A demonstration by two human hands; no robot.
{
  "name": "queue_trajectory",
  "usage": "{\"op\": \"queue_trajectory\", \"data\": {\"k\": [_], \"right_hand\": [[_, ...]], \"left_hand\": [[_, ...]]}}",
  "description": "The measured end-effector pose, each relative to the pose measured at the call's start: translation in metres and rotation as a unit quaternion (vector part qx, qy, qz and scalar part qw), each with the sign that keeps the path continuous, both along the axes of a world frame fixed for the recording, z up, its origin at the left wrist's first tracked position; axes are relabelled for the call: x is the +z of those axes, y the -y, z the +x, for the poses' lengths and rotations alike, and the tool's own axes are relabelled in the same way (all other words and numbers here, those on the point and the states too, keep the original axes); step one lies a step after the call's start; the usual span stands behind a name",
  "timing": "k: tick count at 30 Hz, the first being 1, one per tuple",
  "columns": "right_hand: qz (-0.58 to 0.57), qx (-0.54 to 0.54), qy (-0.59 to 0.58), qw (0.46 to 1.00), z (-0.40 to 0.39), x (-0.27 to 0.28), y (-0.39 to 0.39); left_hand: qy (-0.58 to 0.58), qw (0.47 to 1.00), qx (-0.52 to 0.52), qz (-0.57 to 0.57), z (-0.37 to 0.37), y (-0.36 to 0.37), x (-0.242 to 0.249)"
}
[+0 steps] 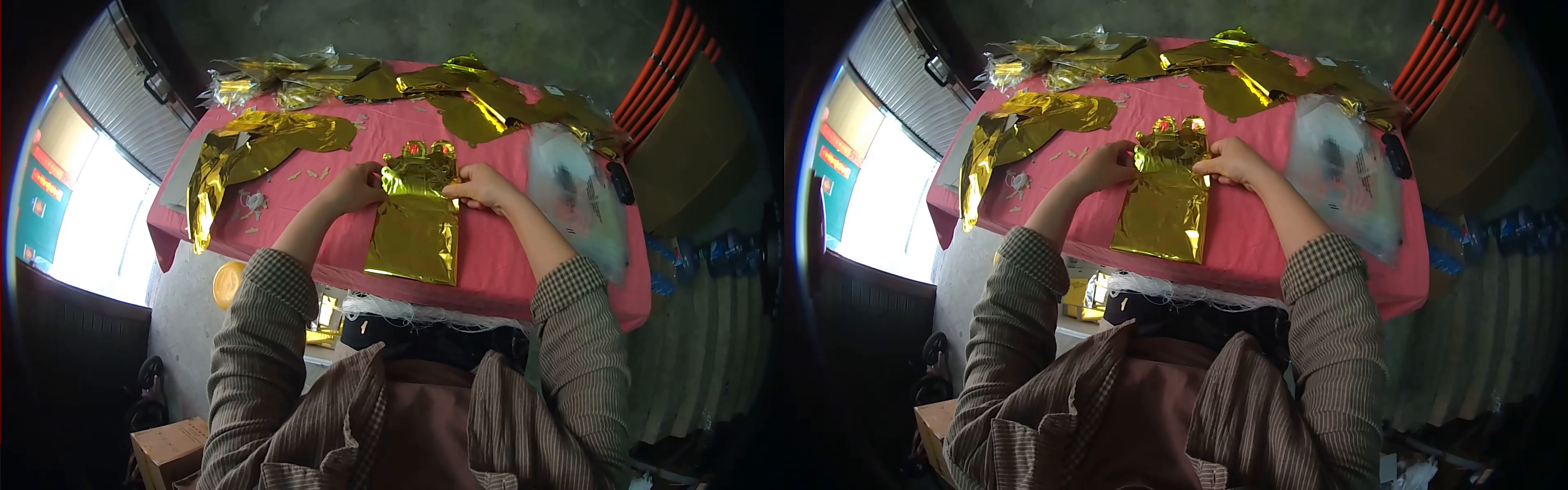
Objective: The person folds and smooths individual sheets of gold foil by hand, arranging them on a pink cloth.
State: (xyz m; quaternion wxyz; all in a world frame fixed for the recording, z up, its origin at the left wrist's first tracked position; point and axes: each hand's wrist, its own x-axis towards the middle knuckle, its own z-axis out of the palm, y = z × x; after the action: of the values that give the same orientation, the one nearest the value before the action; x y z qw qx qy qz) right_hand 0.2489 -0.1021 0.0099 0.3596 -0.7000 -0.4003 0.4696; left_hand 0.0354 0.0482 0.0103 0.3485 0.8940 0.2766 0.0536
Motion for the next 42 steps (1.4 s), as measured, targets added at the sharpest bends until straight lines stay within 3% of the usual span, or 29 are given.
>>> {"op": "queue_trajectory", "data": {"k": [3, 7, 10, 13, 20, 22, 29, 42], "right_hand": [[0.075, 0.019, -0.046, 0.996, 0.002, -0.008, 0.007], [0.099, 0.027, -0.067, 0.992, 0.006, -0.014, 0.013], [0.113, 0.039, -0.094, 0.988, 0.006, -0.014, 0.014], [0.124, 0.031, -0.096, 0.987, 0.005, -0.014, 0.015], [0.028, 0.045, -0.075, 0.996, 0.011, 0.0, 0.026], [0.009, 0.055, -0.167, 0.984, 0.014, 0.003, 0.032], [0.05, 0.094, -0.138, 0.985, 0.013, -0.004, 0.032], [-0.007, 0.035, -0.148, 0.988, 0.003, -0.002, 0.028]], "left_hand": [[0.008, 1.0, 0.007, -0.019, -0.003, 0.0, 0.0], [0.047, 0.992, 0.021, -0.111, -0.004, -0.004, -0.008], [-0.002, 0.991, 0.004, -0.132, -0.001, -0.009, -0.01], [0.027, 0.989, 0.012, -0.147, -0.004, -0.005, -0.009], [0.075, 0.986, 0.023, -0.148, -0.013, 0.001, -0.012], [0.071, 0.988, 0.029, -0.132, -0.014, -0.001, -0.014], [0.065, 0.986, 0.037, -0.152, -0.013, 0.001, -0.011], [0.052, 0.981, 0.031, -0.185, -0.014, 0.006, -0.004]]}}
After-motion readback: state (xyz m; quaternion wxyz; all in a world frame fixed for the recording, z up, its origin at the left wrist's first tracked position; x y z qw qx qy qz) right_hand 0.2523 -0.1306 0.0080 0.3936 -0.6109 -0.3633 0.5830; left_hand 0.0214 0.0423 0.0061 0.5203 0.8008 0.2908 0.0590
